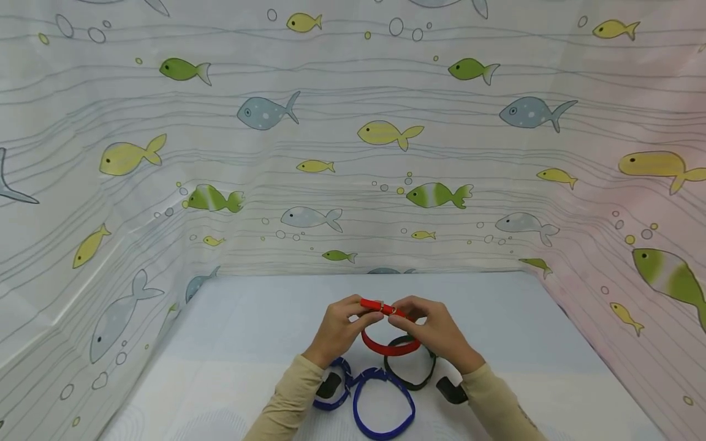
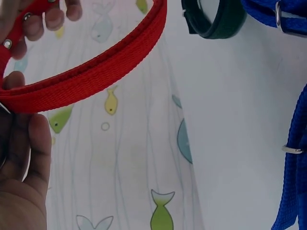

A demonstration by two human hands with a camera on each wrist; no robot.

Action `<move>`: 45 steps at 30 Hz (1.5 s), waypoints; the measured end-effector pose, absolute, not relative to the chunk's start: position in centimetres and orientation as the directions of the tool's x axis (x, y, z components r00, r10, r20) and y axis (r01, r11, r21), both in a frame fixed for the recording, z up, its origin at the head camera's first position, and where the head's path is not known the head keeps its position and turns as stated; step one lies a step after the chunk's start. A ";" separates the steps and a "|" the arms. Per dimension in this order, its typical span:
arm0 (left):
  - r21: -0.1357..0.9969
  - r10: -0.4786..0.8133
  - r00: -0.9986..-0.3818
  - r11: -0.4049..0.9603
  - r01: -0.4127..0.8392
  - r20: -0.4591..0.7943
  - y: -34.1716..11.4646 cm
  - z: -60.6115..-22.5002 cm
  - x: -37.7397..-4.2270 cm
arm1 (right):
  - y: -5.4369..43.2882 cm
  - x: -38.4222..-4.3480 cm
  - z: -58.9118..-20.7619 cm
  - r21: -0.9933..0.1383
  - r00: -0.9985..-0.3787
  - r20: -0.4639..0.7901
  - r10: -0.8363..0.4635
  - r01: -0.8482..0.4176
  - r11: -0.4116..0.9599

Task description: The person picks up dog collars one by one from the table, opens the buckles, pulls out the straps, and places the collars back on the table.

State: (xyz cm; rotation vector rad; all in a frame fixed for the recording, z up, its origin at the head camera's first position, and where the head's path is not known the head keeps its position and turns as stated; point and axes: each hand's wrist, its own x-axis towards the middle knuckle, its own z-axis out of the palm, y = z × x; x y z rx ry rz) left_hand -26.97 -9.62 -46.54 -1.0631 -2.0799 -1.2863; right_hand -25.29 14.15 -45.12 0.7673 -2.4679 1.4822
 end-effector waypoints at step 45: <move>0.524 0.332 -0.595 0.283 0.803 0.732 -9.8 -46.9 -27.0 | 14.1 -25.6 -45.2 -0.792 -0.840 0.373 -0.394 -0.509 0.336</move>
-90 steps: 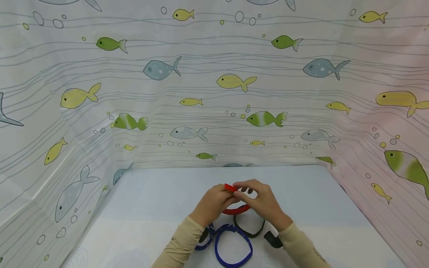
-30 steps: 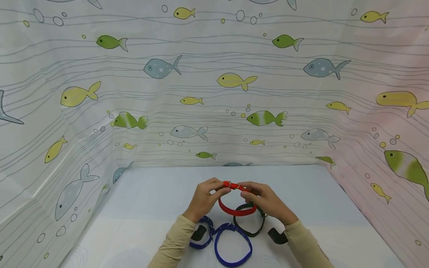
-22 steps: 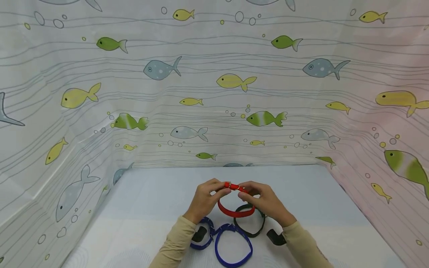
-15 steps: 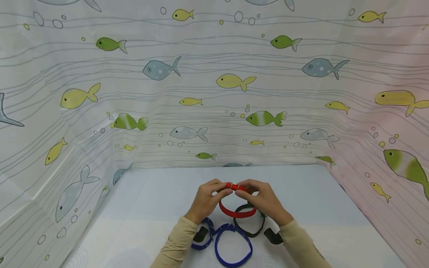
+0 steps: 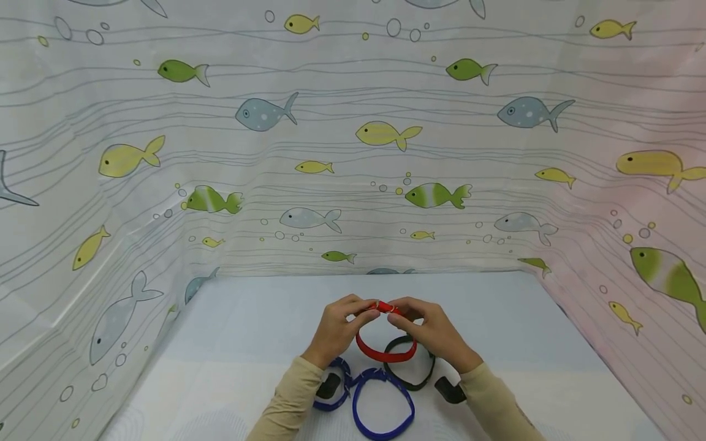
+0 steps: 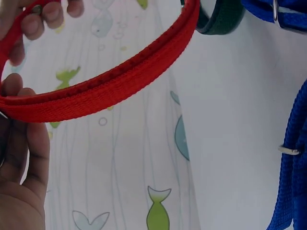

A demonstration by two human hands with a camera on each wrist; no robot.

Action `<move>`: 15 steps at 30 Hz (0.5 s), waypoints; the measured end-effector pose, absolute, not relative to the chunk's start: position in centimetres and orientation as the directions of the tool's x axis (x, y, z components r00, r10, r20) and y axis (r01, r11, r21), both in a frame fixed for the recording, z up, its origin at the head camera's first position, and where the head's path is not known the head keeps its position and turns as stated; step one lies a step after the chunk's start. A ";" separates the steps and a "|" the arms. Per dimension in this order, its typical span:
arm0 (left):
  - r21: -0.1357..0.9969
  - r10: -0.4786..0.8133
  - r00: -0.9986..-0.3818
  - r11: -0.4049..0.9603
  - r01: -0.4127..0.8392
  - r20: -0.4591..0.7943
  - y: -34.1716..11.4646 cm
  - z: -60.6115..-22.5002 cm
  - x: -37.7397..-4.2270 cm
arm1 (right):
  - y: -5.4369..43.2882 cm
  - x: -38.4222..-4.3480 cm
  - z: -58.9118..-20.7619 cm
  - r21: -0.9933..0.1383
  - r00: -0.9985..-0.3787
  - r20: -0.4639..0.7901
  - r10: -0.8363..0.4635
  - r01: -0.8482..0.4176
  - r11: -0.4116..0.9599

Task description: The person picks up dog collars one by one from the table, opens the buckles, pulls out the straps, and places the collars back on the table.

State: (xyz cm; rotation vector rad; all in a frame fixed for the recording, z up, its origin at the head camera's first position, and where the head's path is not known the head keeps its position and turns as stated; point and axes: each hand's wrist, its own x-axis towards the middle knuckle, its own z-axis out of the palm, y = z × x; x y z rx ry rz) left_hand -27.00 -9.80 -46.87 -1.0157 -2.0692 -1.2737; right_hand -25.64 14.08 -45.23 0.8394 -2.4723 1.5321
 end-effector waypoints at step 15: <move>0.587 0.224 -0.667 0.333 0.738 0.711 -10.8 -46.5 -26.9 | 14.8 -25.6 -45.0 -0.774 -0.852 0.362 -0.377 -0.500 0.387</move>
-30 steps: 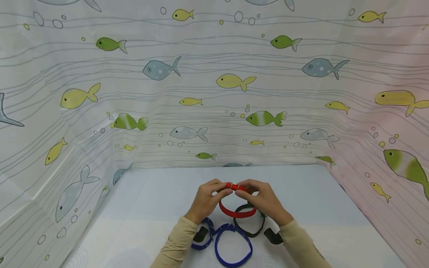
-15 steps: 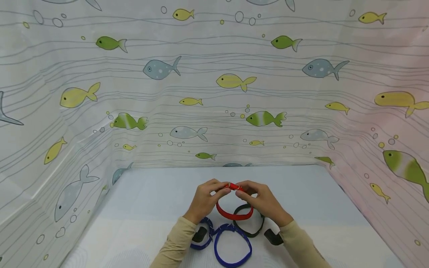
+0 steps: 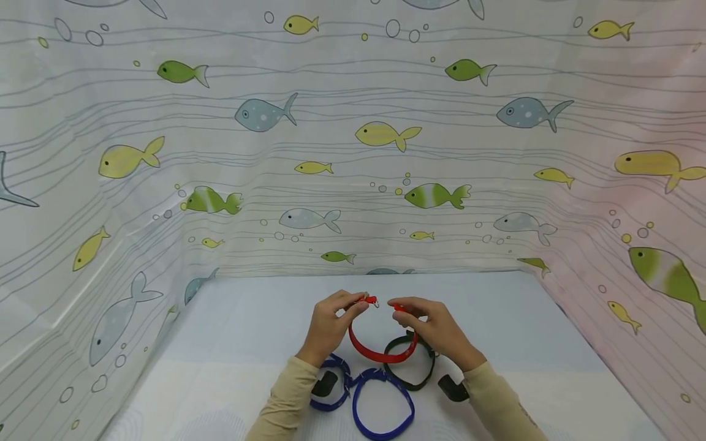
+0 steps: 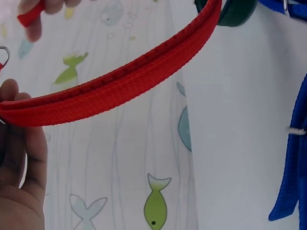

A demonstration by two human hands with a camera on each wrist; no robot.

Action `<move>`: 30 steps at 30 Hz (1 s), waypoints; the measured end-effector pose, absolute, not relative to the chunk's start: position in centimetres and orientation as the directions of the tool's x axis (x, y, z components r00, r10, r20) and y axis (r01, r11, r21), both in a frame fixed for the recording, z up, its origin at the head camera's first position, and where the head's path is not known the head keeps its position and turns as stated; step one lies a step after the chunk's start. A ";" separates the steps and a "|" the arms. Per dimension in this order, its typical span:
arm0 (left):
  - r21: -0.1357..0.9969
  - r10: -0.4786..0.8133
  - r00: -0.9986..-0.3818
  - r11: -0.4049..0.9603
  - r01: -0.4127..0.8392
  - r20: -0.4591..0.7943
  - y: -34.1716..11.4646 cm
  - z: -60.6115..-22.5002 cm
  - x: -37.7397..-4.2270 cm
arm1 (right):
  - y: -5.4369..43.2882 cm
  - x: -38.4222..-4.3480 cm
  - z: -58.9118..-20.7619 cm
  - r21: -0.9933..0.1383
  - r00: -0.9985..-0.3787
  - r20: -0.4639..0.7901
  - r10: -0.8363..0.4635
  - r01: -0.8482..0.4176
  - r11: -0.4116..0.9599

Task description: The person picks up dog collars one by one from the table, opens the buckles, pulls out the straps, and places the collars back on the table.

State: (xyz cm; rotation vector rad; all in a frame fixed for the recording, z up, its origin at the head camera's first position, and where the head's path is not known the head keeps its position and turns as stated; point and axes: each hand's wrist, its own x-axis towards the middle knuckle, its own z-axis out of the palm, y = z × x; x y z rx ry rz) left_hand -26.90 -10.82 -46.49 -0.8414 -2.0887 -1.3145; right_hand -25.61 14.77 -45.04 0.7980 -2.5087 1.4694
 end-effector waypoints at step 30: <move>0.732 0.082 -0.890 0.538 0.418 0.448 -21.1 -46.8 -33.9 | 21.1 -33.3 -47.4 -0.663 -0.846 0.512 -0.146 -0.498 0.559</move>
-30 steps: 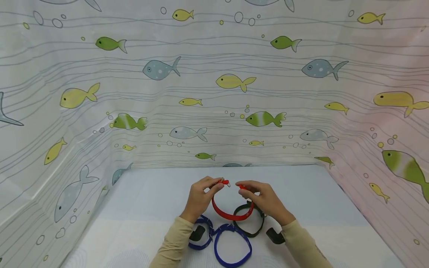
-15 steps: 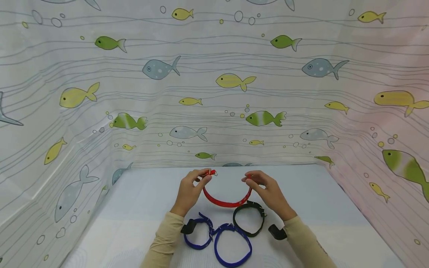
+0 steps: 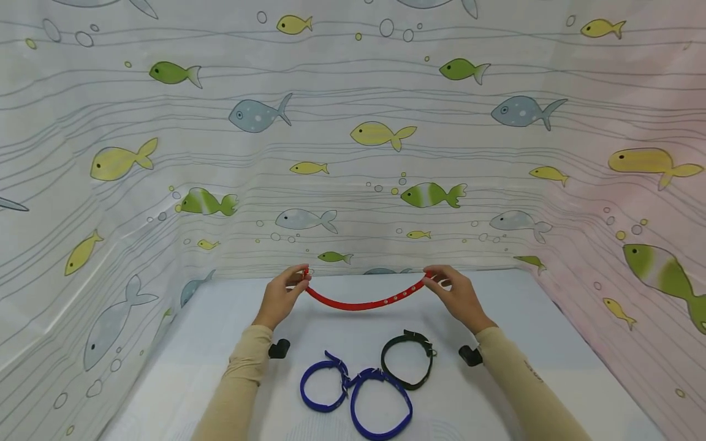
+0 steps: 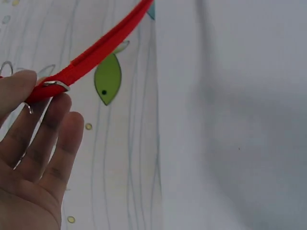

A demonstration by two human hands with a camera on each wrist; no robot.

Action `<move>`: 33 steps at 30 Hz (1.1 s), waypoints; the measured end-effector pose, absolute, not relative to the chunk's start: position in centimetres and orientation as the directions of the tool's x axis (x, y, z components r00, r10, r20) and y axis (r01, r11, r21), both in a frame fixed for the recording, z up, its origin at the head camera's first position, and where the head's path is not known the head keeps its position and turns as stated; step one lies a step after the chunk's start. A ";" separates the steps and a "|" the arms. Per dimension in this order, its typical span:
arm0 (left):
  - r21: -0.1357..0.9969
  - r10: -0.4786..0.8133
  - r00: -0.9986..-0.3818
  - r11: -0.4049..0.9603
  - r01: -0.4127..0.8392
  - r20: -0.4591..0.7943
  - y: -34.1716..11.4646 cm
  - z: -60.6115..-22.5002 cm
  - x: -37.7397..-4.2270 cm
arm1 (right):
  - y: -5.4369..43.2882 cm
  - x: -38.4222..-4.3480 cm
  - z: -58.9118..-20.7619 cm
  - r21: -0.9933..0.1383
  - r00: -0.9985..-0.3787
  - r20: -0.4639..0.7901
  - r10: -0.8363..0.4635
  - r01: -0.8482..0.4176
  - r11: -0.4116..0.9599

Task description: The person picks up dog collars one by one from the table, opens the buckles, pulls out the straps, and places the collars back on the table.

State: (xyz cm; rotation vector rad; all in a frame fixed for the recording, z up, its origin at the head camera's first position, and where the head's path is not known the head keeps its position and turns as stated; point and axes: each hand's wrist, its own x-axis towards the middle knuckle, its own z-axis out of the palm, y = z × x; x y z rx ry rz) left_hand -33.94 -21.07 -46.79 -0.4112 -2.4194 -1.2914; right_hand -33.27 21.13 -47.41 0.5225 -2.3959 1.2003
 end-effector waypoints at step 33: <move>0.638 0.067 -0.983 0.752 0.163 0.173 -24.4 -52.0 -37.3 | 23.6 -37.0 -51.1 -0.638 -0.990 0.118 -0.072 -0.131 0.758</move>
